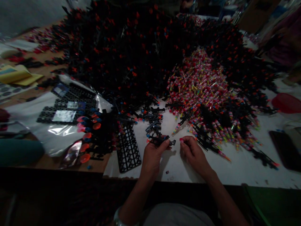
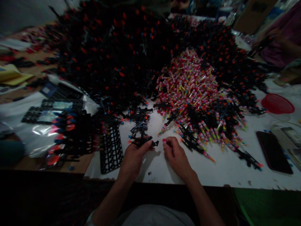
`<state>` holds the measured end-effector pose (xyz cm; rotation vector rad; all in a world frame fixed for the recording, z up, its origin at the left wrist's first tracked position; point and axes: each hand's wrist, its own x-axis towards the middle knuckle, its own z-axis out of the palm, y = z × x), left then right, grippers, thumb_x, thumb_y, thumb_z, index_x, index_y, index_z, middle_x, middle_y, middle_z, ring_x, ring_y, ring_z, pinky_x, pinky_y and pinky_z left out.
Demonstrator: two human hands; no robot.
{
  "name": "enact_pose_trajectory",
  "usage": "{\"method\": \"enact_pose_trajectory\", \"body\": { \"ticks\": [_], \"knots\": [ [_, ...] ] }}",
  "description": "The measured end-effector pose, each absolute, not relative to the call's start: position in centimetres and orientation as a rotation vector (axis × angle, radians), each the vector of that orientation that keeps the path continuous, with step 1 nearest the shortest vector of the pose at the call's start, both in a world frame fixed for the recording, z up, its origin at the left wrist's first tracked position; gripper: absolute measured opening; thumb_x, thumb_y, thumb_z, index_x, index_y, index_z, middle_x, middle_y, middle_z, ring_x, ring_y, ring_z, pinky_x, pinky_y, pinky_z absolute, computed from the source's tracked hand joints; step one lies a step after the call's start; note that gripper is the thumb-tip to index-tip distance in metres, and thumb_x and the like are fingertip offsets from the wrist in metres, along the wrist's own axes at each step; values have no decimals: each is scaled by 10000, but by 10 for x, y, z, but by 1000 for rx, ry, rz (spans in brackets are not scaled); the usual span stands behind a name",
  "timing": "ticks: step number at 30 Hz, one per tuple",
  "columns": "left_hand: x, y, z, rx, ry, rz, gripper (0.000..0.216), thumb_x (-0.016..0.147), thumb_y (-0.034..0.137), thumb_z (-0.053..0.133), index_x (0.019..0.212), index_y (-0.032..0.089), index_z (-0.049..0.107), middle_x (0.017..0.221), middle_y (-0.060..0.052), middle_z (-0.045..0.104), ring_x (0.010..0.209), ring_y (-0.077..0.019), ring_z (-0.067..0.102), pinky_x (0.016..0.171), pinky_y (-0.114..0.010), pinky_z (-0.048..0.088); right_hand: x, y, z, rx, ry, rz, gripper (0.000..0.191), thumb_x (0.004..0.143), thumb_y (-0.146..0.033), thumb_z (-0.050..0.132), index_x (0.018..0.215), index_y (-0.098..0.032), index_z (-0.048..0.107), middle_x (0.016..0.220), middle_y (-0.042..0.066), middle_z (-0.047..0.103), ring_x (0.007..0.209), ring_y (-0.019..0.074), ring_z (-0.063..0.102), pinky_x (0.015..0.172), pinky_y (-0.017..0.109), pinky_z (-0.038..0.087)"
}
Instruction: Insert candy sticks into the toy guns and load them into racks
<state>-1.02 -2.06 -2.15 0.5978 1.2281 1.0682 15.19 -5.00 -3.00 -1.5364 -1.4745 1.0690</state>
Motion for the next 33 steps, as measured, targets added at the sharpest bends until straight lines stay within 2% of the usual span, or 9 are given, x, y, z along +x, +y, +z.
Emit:
{"method": "enact_pose_trajectory", "body": {
  "ticks": [3, 8, 12, 18, 21, 33],
  "knots": [
    [-10, -21, -19, 612, 1226, 1060, 353, 636, 349, 762, 907, 145, 664, 854, -36, 711, 703, -146, 647, 665, -271, 525, 149, -50, -30, -1516, -1483, 1018, 190, 921, -364, 427, 991, -204, 501, 800, 1, 573, 666, 120, 547, 607, 231, 451],
    [-11, -21, -14, 656, 1151, 1049, 315, 678, 343, 734, 913, 149, 655, 882, -64, 723, 808, -199, 668, 669, -301, 536, 149, -45, -29, -1446, -1513, 1121, 233, 939, -363, 394, 1050, -201, 521, 814, 10, 597, 650, 115, 560, 594, 224, 467],
    [-11, -21, -13, 663, 1152, 1049, 293, 696, 320, 726, 920, 146, 653, 870, -57, 724, 772, -180, 666, 680, -292, 531, 152, -43, -29, -1456, -1619, 957, 247, 937, -335, 399, 1058, -202, 569, 860, 32, 624, 758, 140, 587, 696, 247, 484],
    [-11, -23, -15, 682, 1199, 1033, 269, 690, 298, 736, 901, 146, 666, 812, -24, 716, 661, -121, 636, 668, -245, 514, 156, -41, -29, -1408, -1709, 909, 249, 940, -313, 412, 1080, -204, 586, 982, 57, 649, 827, 150, 617, 750, 264, 497],
    [-11, -23, -15, 677, 1215, 1030, 267, 694, 299, 730, 900, 140, 668, 807, -28, 717, 641, -122, 631, 666, -251, 515, 158, -40, -29, -1377, -1759, 878, 250, 944, -298, 410, 1091, -211, 593, 1018, 67, 654, 895, 160, 615, 796, 280, 494],
    [-11, -20, -16, 710, 1243, 1022, 267, 691, 305, 729, 883, 128, 671, 776, -30, 714, 617, -120, 622, 645, -244, 504, 157, -40, -34, -1358, -1769, 826, 244, 944, -274, 433, 1106, -204, 601, 1019, 75, 650, 931, 165, 609, 805, 281, 491]
  ]
}}
